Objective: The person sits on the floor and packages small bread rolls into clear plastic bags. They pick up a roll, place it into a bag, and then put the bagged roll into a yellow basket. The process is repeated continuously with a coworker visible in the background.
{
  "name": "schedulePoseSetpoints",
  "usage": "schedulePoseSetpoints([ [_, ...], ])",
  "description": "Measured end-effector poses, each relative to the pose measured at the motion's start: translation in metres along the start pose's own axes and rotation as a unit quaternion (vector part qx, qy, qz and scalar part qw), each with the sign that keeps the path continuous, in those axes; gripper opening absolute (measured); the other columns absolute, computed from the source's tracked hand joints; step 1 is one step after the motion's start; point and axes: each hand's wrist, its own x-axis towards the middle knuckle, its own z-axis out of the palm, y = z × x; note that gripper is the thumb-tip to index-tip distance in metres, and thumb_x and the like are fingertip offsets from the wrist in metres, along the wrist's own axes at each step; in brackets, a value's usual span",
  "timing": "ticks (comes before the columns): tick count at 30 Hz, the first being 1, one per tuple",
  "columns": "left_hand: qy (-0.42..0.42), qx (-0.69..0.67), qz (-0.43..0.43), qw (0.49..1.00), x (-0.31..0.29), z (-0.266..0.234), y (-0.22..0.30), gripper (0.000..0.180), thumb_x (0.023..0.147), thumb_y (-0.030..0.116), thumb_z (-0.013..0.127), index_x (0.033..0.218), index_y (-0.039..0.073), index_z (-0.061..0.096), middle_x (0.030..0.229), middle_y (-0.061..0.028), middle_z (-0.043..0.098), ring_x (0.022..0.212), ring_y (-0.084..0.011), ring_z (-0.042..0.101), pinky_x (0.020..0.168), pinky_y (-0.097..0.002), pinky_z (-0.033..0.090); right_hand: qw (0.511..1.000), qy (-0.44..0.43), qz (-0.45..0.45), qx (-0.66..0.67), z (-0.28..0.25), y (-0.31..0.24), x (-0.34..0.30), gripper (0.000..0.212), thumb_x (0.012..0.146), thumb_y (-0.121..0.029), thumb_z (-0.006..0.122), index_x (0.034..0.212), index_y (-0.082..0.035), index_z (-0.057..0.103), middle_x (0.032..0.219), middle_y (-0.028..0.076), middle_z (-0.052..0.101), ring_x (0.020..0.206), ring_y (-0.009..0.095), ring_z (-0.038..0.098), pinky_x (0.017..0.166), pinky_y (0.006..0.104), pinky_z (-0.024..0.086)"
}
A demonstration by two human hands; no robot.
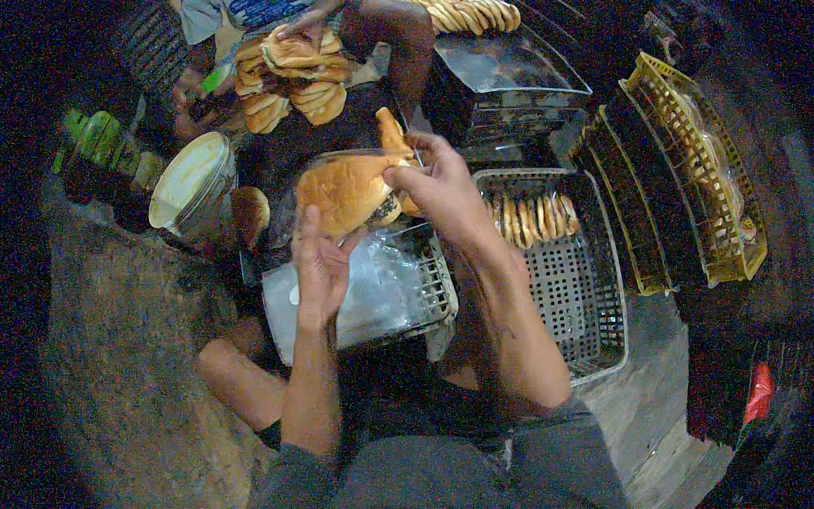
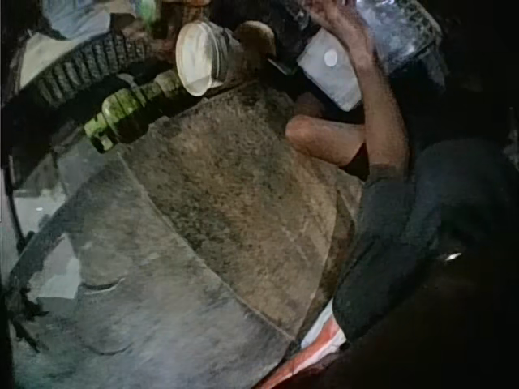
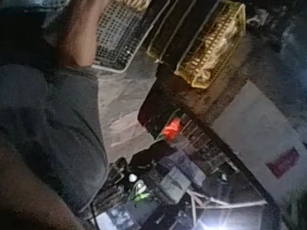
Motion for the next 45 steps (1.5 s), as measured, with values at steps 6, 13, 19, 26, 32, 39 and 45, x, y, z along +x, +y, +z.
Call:
schedulePoseSetpoints([
  [6,0.087,-0.277,-0.109,0.951,0.02,0.027,-0.015,0.054,0.085,0.045,0.066,0.121,0.008,0.052,0.112,-0.0086,0.062,0.099,-0.0208,0.061,0.086,-0.0315,0.051,0.759,0.131,-0.462,-0.439,-0.022,-0.002,-0.014,0.054,0.076,-0.025,0.068,0.124,-0.01,0.05,0.134,0.015,0.047,0.128,0.038,0.037,0.105,0.0552,0.028],
  [13,-0.106,0.18,-0.14,0.968,0.044,0.057,-0.063,0.058,0.09,0.05,0.056,0.116,-0.002,0.052,0.103,-0.0114,0.064,0.077,-0.0224,0.063,0.074,-0.0352,0.054,0.774,0.062,-0.248,-0.579,-0.089,0.058,0.008,0.061,0.076,-0.028,0.069,0.129,-0.01,0.047,0.119,0.016,0.06,0.112,0.03,0.056,0.102,0.0465,0.036],
  [19,-0.251,0.711,-0.256,0.604,0.007,-0.03,-0.017,0.052,0.084,0.044,0.064,0.056,-0.001,0.064,0.05,-0.0098,0.059,0.05,-0.0199,0.062,0.052,-0.0318,0.046,0.826,0.347,0.087,-0.435,-0.259,0.229,-0.02,0.045,0.077,-0.03,0.064,0.11,-0.002,0.056,0.094,0.021,0.067,0.086,0.034,0.066,0.076,0.0399,0.051],
  [26,-0.221,0.735,-0.306,0.564,-0.013,-0.07,-0.007,0.047,0.086,0.041,0.064,0.065,-0.001,0.067,0.052,-0.0093,0.061,0.042,-0.0164,0.058,0.046,-0.0303,0.047,0.721,0.383,0.011,-0.577,-0.311,0.131,0.076,0.056,0.085,-0.038,0.061,0.126,-0.001,0.05,0.117,0.021,0.06,0.108,0.034,0.059,0.093,0.0418,0.045],
  [32,-0.206,0.648,0.012,0.733,-0.032,-0.05,-0.004,0.038,0.09,0.031,0.062,0.07,-0.001,0.064,0.06,-0.0082,0.061,0.047,-0.0135,0.057,0.045,-0.0308,0.044,0.858,-0.325,-0.173,-0.358,-0.075,0.022,0.039,0.062,0.073,-0.039,0.076,0.116,0.002,0.056,0.109,0.021,0.063,0.104,0.029,0.061,0.089,0.0368,0.047],
  [39,0.026,0.087,-0.128,0.988,0.013,-0.063,-0.016,0.036,0.086,0.037,0.067,0.09,0.002,0.063,0.086,-0.01,0.068,0.073,-0.0202,0.066,0.063,-0.0314,0.052,0.985,-0.083,-0.109,-0.102,0.027,0.045,0.002,0.012,0.084,-0.01,0.063,0.089,0.001,0.059,0.081,0.011,0.062,0.072,0.02,0.065,0.065,0.0349,0.052],
  [45,0.146,-0.033,0.037,0.988,0.045,-0.101,0.055,0.03,0.086,0.032,0.068,0.097,0.005,0.062,0.091,-0.011,0.067,0.081,-0.0196,0.066,0.066,-0.031,0.053,0.997,-0.061,-0.003,0.036,0.08,0.024,-0.001,0.017,0.092,-0.014,0.059,0.085,0.001,0.057,0.072,0.006,0.06,0.058,0.014,0.062,0.051,0.0242,0.052],
])
